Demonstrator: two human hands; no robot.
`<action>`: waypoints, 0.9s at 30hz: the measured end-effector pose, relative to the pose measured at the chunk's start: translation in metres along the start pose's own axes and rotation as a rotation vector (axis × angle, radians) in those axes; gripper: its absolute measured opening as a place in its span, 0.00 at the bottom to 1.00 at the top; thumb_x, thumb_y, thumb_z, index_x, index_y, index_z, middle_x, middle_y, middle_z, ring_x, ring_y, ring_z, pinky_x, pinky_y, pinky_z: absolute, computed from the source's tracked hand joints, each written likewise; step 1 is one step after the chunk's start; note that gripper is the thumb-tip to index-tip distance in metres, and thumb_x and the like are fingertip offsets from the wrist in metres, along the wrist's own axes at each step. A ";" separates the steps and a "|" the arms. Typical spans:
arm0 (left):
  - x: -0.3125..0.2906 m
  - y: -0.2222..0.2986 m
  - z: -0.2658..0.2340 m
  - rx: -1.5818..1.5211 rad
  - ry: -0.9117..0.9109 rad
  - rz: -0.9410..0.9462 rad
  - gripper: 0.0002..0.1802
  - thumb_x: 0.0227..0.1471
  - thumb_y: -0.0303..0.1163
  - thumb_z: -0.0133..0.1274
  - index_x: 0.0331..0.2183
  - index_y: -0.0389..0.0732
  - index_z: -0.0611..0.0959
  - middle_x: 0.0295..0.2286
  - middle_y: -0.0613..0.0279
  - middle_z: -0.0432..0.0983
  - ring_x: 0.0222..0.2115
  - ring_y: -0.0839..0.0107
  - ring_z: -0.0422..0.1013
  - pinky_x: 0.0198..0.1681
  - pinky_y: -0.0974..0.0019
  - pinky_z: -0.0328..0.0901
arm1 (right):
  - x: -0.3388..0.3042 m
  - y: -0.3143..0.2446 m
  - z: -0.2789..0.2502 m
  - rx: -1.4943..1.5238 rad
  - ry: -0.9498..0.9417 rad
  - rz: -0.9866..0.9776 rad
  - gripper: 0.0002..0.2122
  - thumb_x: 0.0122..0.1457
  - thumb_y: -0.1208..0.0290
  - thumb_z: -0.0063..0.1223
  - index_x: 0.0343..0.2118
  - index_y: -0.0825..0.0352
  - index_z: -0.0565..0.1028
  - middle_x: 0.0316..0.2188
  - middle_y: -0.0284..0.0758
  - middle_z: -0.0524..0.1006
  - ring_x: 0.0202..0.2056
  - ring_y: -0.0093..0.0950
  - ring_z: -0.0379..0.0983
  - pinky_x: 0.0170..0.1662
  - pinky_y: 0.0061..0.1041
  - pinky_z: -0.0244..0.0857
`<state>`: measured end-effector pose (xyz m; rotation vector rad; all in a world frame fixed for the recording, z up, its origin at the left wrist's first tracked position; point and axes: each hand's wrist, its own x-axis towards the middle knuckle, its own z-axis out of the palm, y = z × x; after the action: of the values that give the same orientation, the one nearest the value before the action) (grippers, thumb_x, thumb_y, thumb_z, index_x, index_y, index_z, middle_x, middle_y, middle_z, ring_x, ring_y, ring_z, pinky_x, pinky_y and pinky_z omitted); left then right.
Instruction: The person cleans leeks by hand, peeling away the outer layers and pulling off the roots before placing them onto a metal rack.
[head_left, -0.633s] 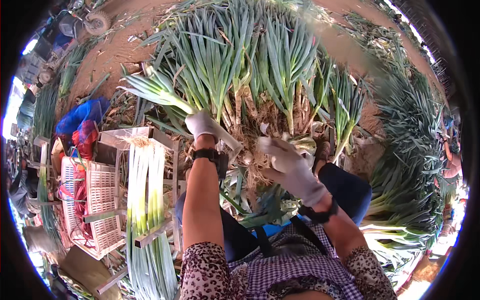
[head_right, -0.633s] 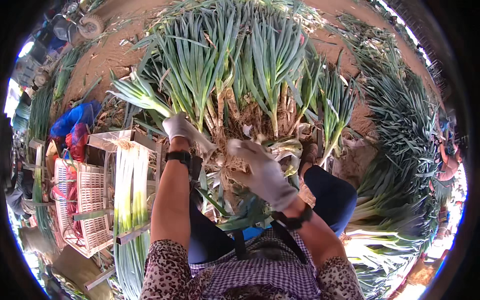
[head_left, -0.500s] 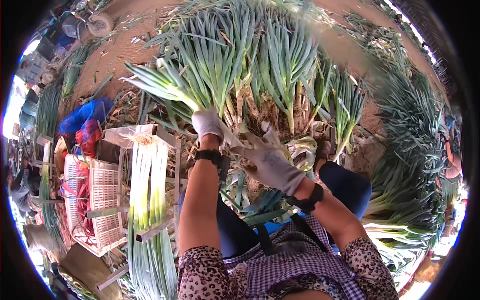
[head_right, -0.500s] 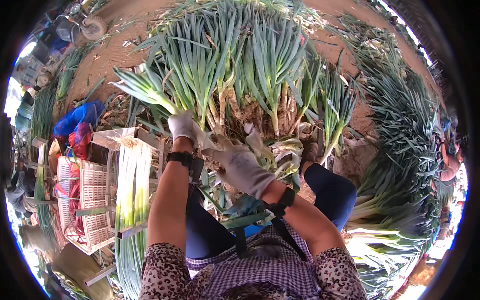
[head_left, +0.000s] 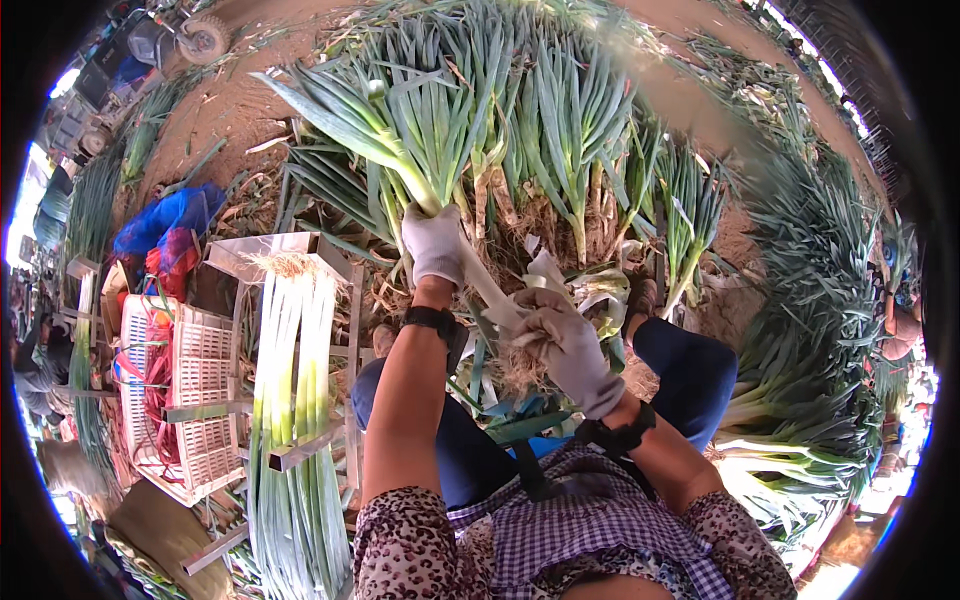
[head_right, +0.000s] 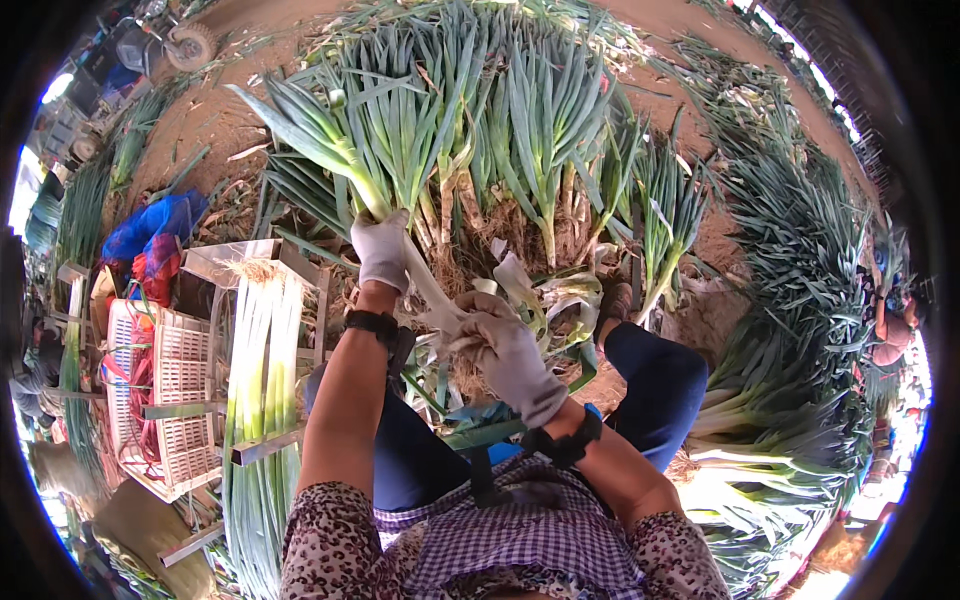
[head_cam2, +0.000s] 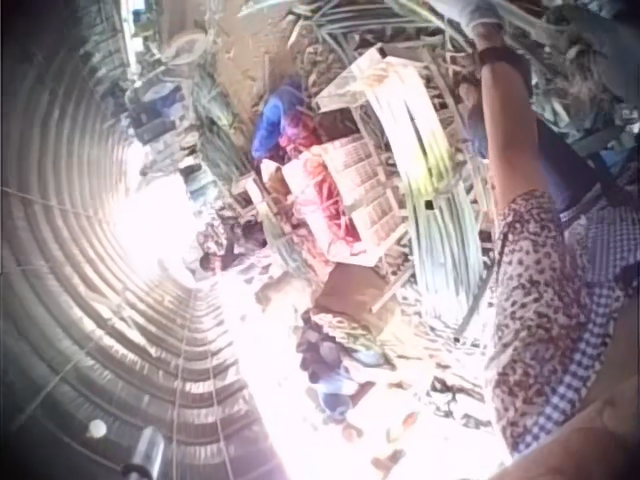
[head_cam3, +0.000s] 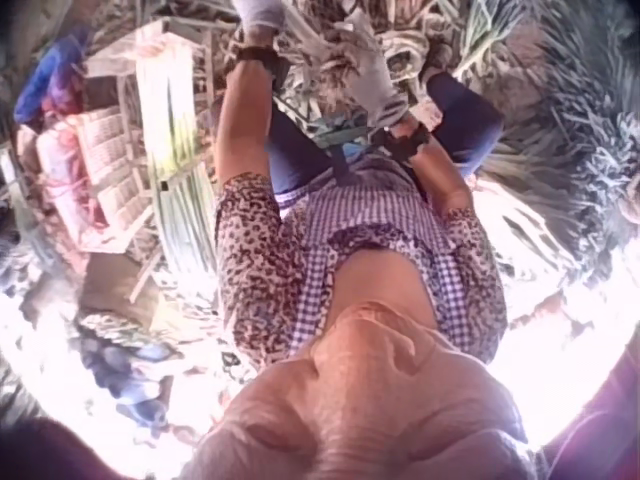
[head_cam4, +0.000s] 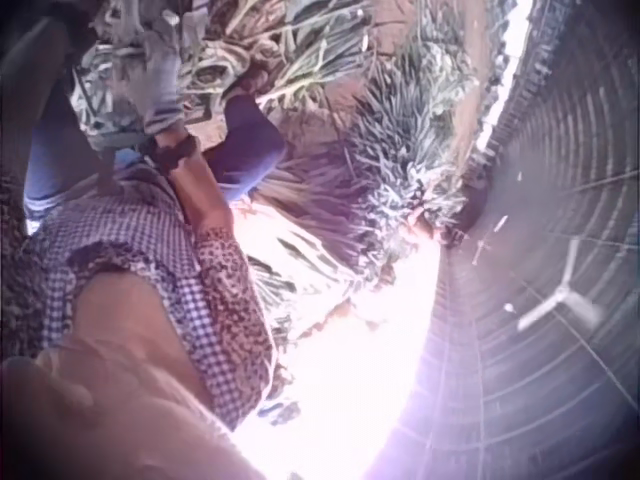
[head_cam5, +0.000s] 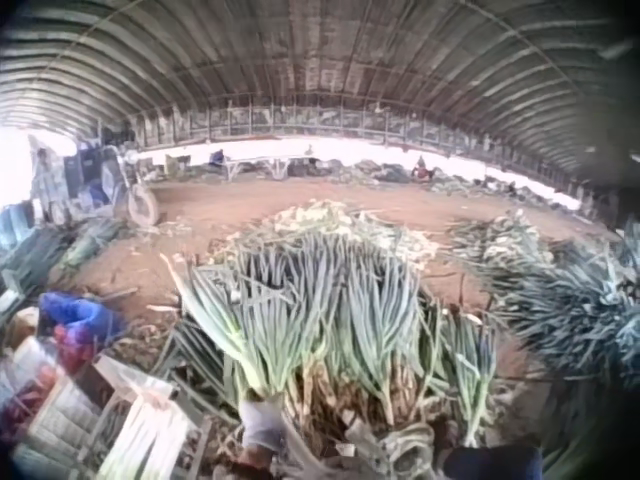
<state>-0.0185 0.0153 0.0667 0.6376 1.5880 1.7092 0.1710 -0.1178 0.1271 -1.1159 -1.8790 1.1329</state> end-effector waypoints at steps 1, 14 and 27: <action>-0.003 0.003 0.005 0.049 -0.001 -0.033 0.14 0.42 0.23 0.60 0.34 0.30 0.77 0.23 0.62 0.74 0.20 0.72 0.66 0.26 0.68 0.63 | -0.006 0.006 -0.005 0.117 0.028 0.026 0.09 0.45 0.86 0.57 0.32 0.70 0.75 0.48 0.40 0.69 0.45 0.32 0.71 0.44 0.25 0.68; -0.008 0.003 0.006 0.305 -0.088 -0.062 0.19 0.39 0.32 0.58 0.34 0.31 0.76 0.27 0.50 0.77 0.27 0.63 0.74 0.33 0.62 0.68 | 0.042 0.012 -0.004 -0.228 -0.276 -0.220 0.09 0.55 0.72 0.54 0.39 0.65 0.76 0.27 0.32 0.78 0.30 0.34 0.76 0.37 0.29 0.69; 0.011 0.003 0.004 0.207 -0.068 -0.238 0.17 0.38 0.28 0.57 0.35 0.31 0.78 0.27 0.52 0.78 0.26 0.62 0.75 0.35 0.63 0.70 | -0.045 -0.008 -0.036 0.449 0.196 0.295 0.08 0.58 0.70 0.48 0.34 0.72 0.72 0.26 0.32 0.73 0.24 0.22 0.68 0.29 0.23 0.64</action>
<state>-0.0226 0.0260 0.0686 0.5748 1.7310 1.3486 0.2173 -0.1481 0.1434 -1.2094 -1.2521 1.4600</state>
